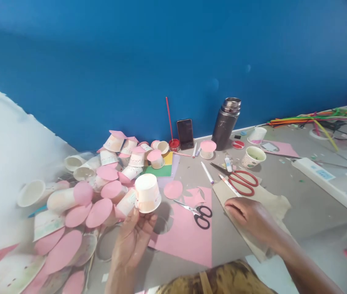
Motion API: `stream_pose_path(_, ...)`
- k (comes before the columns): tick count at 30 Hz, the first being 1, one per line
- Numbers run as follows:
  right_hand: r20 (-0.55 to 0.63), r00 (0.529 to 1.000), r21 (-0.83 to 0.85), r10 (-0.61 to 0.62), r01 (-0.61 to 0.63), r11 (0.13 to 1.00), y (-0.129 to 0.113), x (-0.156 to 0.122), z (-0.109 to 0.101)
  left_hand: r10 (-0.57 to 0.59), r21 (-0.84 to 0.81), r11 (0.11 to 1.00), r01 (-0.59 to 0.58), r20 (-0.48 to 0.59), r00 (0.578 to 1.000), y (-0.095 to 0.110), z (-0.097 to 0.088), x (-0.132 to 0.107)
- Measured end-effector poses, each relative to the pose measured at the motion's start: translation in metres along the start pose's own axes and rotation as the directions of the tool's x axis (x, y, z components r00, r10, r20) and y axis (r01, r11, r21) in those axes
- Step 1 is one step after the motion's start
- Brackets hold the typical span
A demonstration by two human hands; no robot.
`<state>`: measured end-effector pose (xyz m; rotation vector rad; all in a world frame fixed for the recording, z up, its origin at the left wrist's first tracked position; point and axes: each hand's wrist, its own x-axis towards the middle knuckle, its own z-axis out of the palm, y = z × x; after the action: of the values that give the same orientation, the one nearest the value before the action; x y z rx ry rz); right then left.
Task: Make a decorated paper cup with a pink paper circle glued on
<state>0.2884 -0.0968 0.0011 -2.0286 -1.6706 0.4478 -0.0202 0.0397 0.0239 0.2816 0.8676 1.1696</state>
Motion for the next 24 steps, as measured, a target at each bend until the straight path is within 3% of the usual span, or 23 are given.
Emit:
stream_pose_path(4, -0.061, 0.997, -0.014, 0.054, -0.055, 0.998, 0.018, -0.014, -0.01, 0.001, 0.069, 0.998, 0.001, -0.022, 1.0, 0.002, -0.004, -0.007)
stream_pose_path(7, -0.189, 0.976, -0.076, 0.11, -0.127, 0.989, 0.03, -0.018, -0.012, 0.023, 0.108, 0.994, -0.02, -0.025, 0.999, 0.004, -0.002, -0.01)
stream_pose_path(11, -0.387, 0.917, -0.144, 0.101, -0.168, 0.975, 0.031, -0.007, -0.005, 0.025, 0.101, 0.995, -0.025, 0.005, 1.0, 0.0, 0.003, -0.011)
stream_pose_path(14, -0.457, 0.883, -0.106, 0.104, -0.17, 0.98, 0.03, 0.006, -0.003, 0.028, 0.078, 0.997, -0.027, -0.004, 1.0, 0.0, 0.006, -0.014)
stream_pose_path(20, -0.409, 0.903, 0.013, 0.129, -0.136, 0.991, 0.026, 0.013, -0.007, 0.141, 0.071, 0.987, -0.141, 0.003, 0.99, 0.012, -0.001, -0.021)
stream_pose_path(24, -0.194, 0.979, 0.045, 0.062, -0.054, 0.998, 0.006, 0.007, 0.01, 0.153, 0.05, 0.987, -0.154, 0.033, 0.988, 0.018, -0.007, -0.025)
